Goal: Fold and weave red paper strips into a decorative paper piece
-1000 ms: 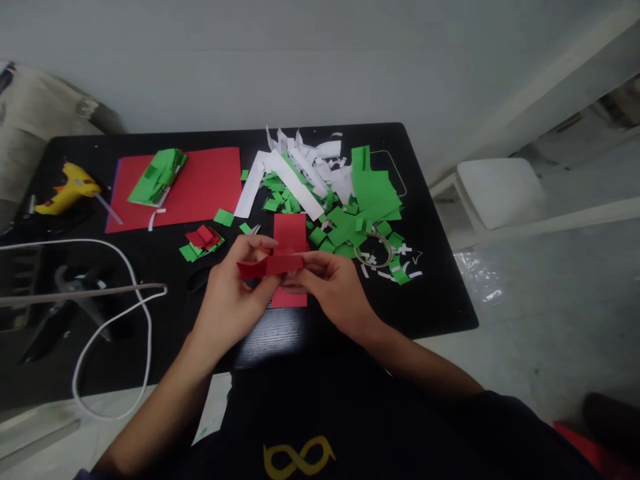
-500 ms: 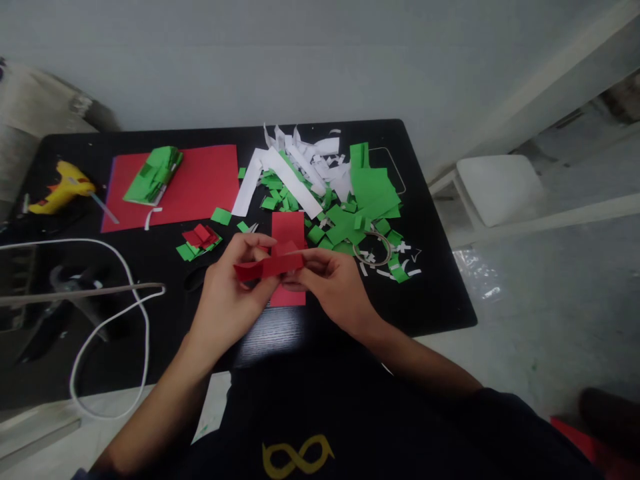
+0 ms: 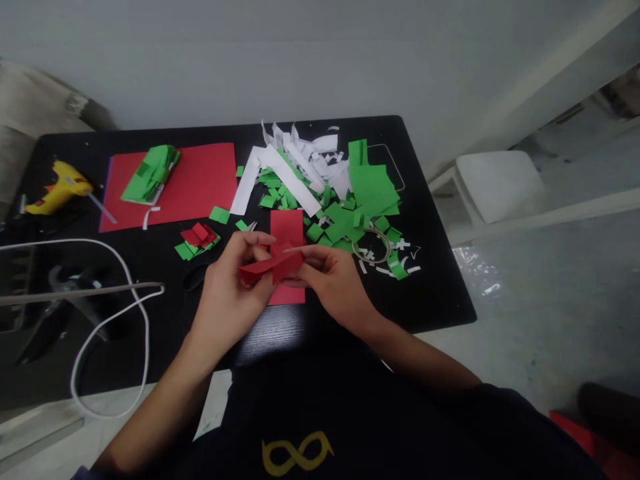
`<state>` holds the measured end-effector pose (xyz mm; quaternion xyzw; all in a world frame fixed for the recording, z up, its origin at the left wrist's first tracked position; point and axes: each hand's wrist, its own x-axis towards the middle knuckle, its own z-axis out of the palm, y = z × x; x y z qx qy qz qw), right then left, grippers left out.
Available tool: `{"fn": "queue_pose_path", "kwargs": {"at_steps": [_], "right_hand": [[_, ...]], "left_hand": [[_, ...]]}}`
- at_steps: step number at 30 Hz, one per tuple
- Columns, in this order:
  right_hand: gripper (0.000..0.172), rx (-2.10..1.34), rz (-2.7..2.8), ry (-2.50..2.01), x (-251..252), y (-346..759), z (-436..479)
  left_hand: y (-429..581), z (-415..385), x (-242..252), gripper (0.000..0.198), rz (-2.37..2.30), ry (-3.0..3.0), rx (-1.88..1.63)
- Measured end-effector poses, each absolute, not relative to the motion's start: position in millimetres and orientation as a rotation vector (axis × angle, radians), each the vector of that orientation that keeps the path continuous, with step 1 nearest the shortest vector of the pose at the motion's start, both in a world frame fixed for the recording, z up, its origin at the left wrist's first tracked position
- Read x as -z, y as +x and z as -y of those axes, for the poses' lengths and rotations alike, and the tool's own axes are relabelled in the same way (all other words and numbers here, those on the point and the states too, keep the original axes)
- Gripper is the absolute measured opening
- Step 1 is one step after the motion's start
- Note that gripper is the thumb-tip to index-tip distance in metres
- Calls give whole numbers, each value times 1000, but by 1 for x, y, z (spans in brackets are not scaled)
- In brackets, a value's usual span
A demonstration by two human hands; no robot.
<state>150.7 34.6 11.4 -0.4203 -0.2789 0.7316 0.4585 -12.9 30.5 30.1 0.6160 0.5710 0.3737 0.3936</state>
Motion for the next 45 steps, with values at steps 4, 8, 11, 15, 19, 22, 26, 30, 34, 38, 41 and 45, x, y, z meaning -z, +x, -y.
{"fn": "queue_pose_path", "kwargs": {"at_steps": [4,8,11,15,19,22,26,30,34,38,41,45], "right_hand": [[28,-1807,694,-1053,-9,151,-36],[27,-1796,697,-1077,-8,151,-36],[27,-1786,690,-1081,-8,150,-36],[30,-1761,704,-1082,-8,150,-36],[33,-1772,723,-1082,-9,151,-37],[34,-1786,721,-1076,-9,154,-39],[34,-1823,689,-1089,-9,158,-42],[30,-1851,668,-1093,-9,159,-44],[29,-1844,676,-1093,-10,160,-43],[32,-1811,688,-1087,-10,160,-41],[30,-1798,701,-1073,-10,158,-40],[29,-1784,693,-1048,-9,157,-41]], "left_hand": [[-13,-32,-30,32,-1495,1566,-920],[-14,-32,-28,34,-1519,1584,-920],[-14,-32,-27,32,-1532,1600,-924],[-11,-33,-29,32,-1534,1589,-914],[-11,-32,-31,33,-1467,1601,-915],[-16,-31,-31,36,-1406,1628,-892],[-25,-31,-27,35,-1335,1672,-952],[-26,-30,-22,19,-1338,1800,-1033],[-24,-26,-18,19,-1351,1864,-1047],[-23,-20,-14,30,-1377,1812,-1065],[-20,-17,-11,35,-1409,1810,-1100],[-16,-17,-8,30,-1459,1892,-1166]]}}
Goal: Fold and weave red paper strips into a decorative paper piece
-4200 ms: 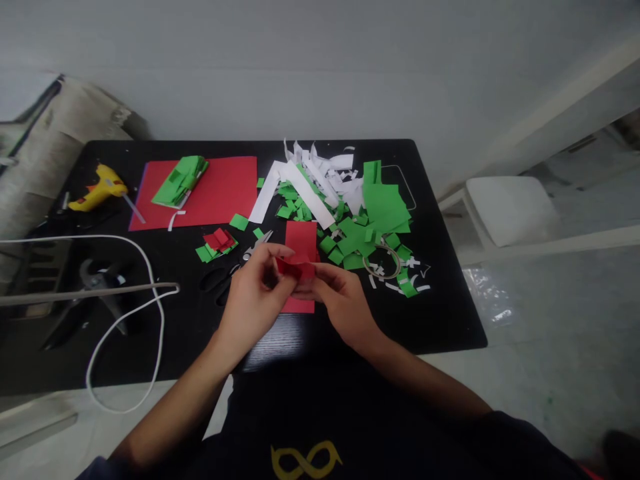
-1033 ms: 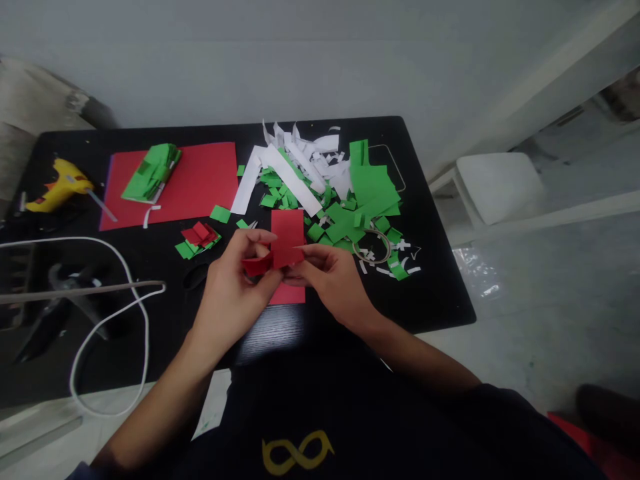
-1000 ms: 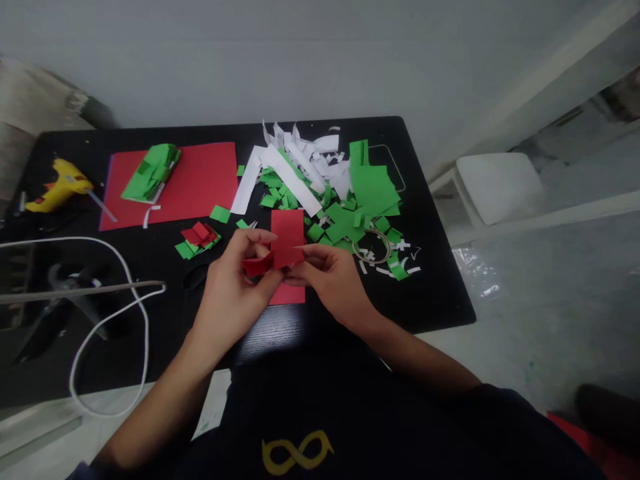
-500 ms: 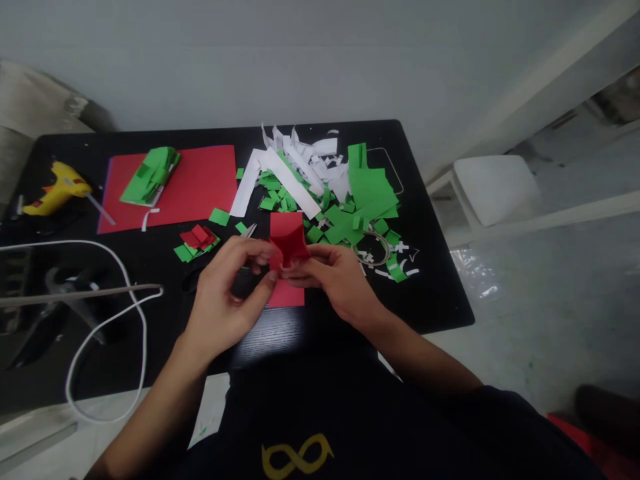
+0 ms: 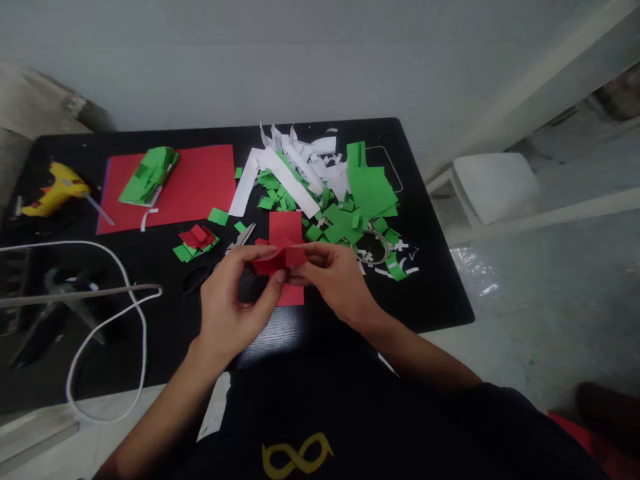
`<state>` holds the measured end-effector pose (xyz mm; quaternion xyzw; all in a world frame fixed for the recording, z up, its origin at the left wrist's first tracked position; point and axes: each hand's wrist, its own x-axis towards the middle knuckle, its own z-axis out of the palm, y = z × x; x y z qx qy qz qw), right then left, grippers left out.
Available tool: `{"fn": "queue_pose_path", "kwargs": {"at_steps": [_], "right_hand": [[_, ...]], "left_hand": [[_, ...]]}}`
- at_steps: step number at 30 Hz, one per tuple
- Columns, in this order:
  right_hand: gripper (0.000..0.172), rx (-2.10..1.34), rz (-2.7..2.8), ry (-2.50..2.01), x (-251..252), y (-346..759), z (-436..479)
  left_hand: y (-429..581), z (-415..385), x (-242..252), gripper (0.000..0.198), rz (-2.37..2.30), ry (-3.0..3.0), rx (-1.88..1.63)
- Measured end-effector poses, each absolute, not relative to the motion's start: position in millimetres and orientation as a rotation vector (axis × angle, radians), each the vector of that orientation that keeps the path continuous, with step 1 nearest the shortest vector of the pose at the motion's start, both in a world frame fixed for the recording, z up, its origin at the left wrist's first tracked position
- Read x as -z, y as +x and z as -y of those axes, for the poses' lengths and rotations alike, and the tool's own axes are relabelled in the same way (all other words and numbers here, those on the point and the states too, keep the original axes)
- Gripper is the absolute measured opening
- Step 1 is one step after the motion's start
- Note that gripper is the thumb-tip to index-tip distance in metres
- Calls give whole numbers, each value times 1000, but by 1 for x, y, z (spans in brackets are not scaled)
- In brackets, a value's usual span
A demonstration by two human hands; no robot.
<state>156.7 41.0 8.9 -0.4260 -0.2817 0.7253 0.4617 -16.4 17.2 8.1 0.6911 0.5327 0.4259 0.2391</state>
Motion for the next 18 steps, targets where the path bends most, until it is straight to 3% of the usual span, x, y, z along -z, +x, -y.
{"fn": "queue_pose_path", "kwargs": {"at_steps": [18], "right_hand": [[31,-1760,711,-1070,-3,157,-42]], "left_hand": [[-11,-20,-11,32,-1413,1985,-1177]]}}
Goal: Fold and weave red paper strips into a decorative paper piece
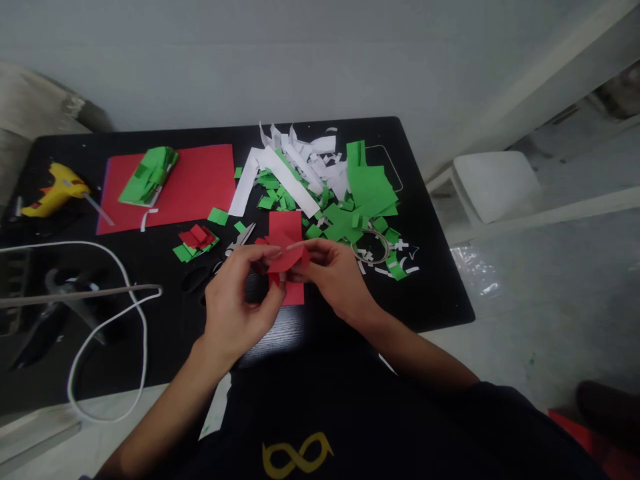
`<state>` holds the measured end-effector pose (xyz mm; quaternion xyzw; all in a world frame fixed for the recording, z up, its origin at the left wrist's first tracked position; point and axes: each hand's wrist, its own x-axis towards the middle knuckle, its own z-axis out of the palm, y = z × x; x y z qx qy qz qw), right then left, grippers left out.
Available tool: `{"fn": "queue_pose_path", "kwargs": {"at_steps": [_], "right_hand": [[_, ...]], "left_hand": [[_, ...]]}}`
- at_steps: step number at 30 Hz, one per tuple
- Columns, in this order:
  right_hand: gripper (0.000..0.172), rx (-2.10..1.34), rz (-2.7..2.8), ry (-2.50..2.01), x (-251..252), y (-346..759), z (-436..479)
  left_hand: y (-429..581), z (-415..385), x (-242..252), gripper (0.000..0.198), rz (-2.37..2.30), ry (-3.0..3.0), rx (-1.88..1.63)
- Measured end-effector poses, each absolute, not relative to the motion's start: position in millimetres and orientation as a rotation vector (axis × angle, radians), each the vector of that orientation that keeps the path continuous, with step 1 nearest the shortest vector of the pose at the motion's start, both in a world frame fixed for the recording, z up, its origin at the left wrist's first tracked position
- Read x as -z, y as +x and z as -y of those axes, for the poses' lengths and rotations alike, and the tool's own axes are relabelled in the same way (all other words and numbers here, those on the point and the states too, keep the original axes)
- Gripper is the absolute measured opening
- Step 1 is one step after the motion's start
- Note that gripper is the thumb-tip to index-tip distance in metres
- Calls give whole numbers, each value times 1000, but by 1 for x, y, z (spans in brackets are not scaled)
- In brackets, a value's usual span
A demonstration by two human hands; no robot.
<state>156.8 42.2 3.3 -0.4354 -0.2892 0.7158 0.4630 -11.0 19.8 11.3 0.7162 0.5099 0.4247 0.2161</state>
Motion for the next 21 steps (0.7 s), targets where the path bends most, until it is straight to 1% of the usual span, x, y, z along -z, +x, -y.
{"fn": "queue_pose_path", "kwargs": {"at_steps": [7,12,21], "right_hand": [[30,-1701,716,-1099,-2,156,-43],[29,-1753,707,-1062,-4,156,-43],[36,-1761,693,-1071,-4,154,-42]], "left_hand": [[-8,-19,-12,34,-1369,2019,-1185],[-9,-21,-12,29,-1410,2024,-1176],[-10,-22,-8,28,-1498,2010,-1173]]}}
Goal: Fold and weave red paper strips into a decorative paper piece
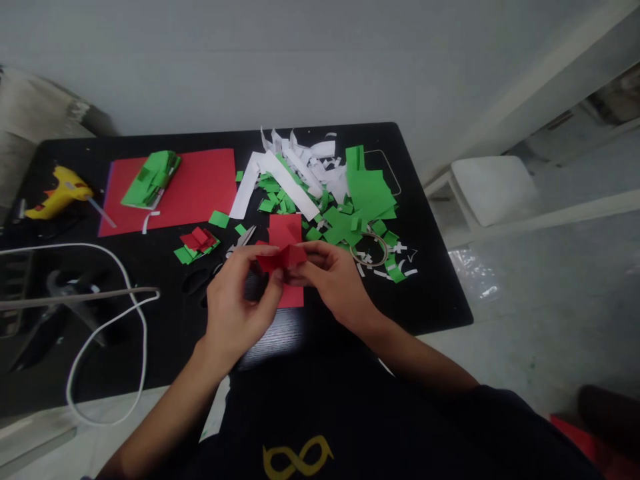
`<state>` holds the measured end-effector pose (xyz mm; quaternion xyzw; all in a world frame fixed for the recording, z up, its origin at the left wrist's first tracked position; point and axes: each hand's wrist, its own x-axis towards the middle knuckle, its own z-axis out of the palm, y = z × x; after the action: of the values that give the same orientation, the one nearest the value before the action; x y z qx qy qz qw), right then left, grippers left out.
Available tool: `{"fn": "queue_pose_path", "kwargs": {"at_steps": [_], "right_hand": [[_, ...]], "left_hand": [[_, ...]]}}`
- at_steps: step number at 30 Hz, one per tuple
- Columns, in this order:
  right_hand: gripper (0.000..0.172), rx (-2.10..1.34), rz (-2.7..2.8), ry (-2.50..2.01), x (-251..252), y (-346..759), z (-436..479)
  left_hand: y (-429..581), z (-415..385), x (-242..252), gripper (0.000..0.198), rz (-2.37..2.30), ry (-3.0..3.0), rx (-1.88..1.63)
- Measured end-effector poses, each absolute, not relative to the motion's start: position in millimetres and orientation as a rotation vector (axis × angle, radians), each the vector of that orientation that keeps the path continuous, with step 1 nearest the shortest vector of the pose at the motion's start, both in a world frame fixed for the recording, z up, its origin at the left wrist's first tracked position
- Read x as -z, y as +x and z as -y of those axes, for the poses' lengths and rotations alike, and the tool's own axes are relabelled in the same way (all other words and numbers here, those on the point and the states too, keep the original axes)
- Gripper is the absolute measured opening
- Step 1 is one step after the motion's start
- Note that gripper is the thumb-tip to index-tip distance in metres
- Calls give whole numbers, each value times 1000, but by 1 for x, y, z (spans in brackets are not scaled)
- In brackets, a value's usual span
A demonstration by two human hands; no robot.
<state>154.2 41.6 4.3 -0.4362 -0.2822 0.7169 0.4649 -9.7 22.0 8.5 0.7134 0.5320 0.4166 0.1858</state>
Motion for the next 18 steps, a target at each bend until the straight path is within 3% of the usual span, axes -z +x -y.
{"fn": "queue_pose_path", "kwargs": {"at_steps": [11,18], "right_hand": [[38,-1739,730,-1024,-8,150,-37],[39,-1801,780,-981,-9,149,-34]], "left_hand": [[-3,-21,-2,28,-1534,1715,-1106],[2,-21,-6,17,-1510,1547,-1287]]}}
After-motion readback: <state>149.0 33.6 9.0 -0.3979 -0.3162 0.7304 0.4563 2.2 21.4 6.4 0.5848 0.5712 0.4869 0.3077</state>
